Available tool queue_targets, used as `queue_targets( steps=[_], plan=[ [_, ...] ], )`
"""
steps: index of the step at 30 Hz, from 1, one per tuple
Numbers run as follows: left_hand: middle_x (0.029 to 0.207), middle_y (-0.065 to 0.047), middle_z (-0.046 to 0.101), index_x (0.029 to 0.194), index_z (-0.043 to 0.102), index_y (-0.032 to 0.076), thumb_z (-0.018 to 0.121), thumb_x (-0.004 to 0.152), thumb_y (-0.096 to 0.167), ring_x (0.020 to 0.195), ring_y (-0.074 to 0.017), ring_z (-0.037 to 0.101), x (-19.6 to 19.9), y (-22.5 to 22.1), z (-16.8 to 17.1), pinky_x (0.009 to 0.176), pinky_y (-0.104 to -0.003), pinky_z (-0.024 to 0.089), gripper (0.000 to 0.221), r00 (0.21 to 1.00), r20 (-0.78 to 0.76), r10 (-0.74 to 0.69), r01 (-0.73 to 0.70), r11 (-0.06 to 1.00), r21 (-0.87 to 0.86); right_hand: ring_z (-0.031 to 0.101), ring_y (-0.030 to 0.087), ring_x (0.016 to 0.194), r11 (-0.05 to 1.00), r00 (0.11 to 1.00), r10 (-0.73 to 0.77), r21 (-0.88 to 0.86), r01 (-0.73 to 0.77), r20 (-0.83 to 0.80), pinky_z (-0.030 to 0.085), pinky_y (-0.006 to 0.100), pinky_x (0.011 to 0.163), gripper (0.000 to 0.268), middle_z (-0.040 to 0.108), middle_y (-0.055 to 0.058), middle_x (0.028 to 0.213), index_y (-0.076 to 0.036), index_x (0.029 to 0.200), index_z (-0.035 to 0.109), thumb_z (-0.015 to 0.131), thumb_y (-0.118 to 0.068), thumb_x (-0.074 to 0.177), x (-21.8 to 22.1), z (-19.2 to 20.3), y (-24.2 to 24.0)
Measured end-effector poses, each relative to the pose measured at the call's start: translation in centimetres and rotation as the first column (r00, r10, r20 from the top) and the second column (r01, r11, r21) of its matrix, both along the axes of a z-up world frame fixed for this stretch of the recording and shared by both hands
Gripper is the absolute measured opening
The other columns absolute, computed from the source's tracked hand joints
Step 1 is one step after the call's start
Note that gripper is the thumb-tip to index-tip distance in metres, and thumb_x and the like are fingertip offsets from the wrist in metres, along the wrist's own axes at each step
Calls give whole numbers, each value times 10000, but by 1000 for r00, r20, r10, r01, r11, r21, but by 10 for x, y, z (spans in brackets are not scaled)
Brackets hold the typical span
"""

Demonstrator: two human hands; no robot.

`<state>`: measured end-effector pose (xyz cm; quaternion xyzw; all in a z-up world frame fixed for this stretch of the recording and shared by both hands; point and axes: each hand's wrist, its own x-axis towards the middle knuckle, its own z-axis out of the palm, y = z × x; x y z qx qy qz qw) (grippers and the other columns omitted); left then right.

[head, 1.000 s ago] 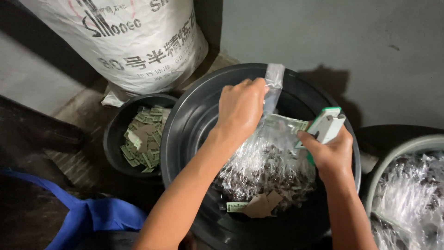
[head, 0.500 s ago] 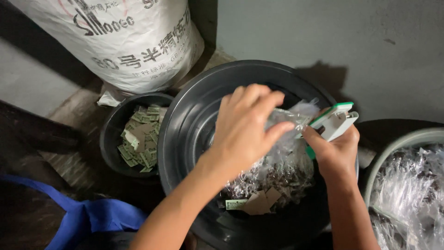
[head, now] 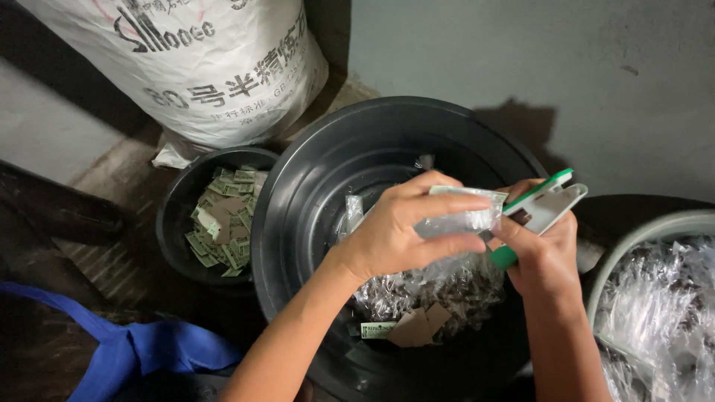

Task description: Stapling paper labels onto small plastic bags

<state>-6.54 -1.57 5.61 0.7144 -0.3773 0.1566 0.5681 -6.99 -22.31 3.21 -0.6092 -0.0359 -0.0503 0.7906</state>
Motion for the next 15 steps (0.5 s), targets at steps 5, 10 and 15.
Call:
queue_targets(
  steps=[5, 10, 15],
  plan=[
    [1030, -19, 699, 1143, 728, 212, 766, 909, 114, 1034, -254, 718, 7, -17, -39, 929, -378, 578, 256, 963, -189, 193, -211, 975, -77, 571, 121, 742, 966, 986, -155, -199, 163, 56, 447, 257, 609, 293, 592, 82, 825, -43, 974, 622, 784, 59, 751, 7, -22, 8],
    [1024, -103, 728, 1179, 654, 157, 775, 879, 96, 1028, -321, 730, 4, -35, -75, 914, -422, 579, 329, 923, -263, 281, -295, 955, -17, 598, 169, 886, 908, 870, -349, -106, 406, 349, 490, 300, 882, 222, 612, 121, 999, -65, 1078, 567, 754, -11, 970, 19, -32, 0],
    [909, -131, 672, 1067, 676, 70, 727, 907, 12, 850, -329, 697, -11, -61, -81, 786, -418, 596, 178, 938, -234, 254, -261, 965, 1, 501, 27, 746, 856, 871, -444, -188, 481, 209, 424, 222, 718, 96, 605, 6, 902, -79, 1038, 626, 693, -135, 1077, 23, -84, -22]
  ],
)
